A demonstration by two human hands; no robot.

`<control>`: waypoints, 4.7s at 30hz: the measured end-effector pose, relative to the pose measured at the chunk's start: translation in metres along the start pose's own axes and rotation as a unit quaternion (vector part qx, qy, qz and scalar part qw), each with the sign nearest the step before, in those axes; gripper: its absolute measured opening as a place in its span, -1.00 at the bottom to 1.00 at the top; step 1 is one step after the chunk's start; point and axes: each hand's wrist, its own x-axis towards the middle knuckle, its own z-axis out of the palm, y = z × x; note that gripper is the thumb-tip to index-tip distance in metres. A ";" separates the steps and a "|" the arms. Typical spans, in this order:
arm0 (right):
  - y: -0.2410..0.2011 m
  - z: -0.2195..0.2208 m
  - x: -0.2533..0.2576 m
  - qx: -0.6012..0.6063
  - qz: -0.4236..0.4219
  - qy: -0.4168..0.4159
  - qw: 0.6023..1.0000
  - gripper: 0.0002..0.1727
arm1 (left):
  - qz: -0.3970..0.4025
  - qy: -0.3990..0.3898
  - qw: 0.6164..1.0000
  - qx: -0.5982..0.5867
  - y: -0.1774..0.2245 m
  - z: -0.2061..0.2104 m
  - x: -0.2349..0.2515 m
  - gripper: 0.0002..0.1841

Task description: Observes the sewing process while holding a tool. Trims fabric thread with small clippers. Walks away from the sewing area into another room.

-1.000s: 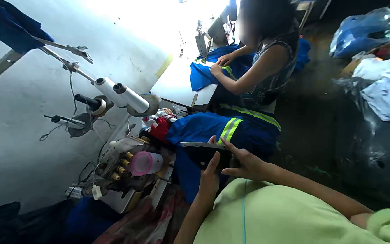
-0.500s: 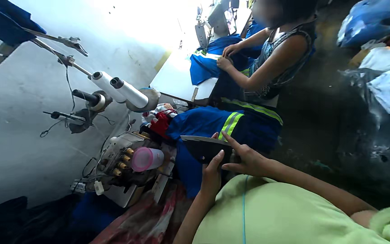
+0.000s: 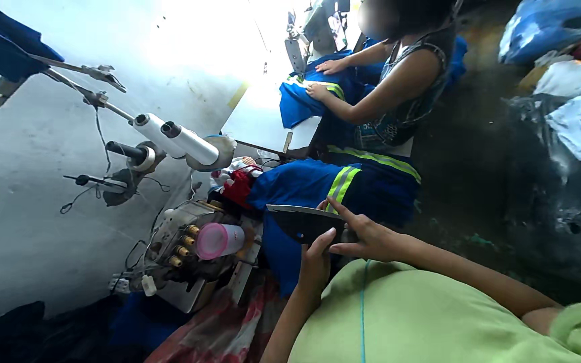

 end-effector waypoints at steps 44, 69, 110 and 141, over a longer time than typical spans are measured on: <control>0.014 0.004 -0.005 -0.060 -0.077 0.026 0.995 -0.01 | 0.015 0.019 0.994 0.107 -0.006 0.002 -0.003 -0.81; 0.001 0.004 -0.010 -0.119 -0.065 0.055 0.989 -0.08 | 0.076 0.038 0.991 0.105 -0.011 0.002 0.000 -0.82; 0.006 0.006 -0.006 -0.075 -0.086 0.044 0.992 0.01 | 0.098 0.010 0.984 0.145 -0.010 0.001 0.001 -0.67; 0.012 0.002 -0.005 -0.024 -0.114 0.015 0.993 0.00 | 0.074 0.008 0.987 0.144 -0.017 -0.009 0.000 -0.82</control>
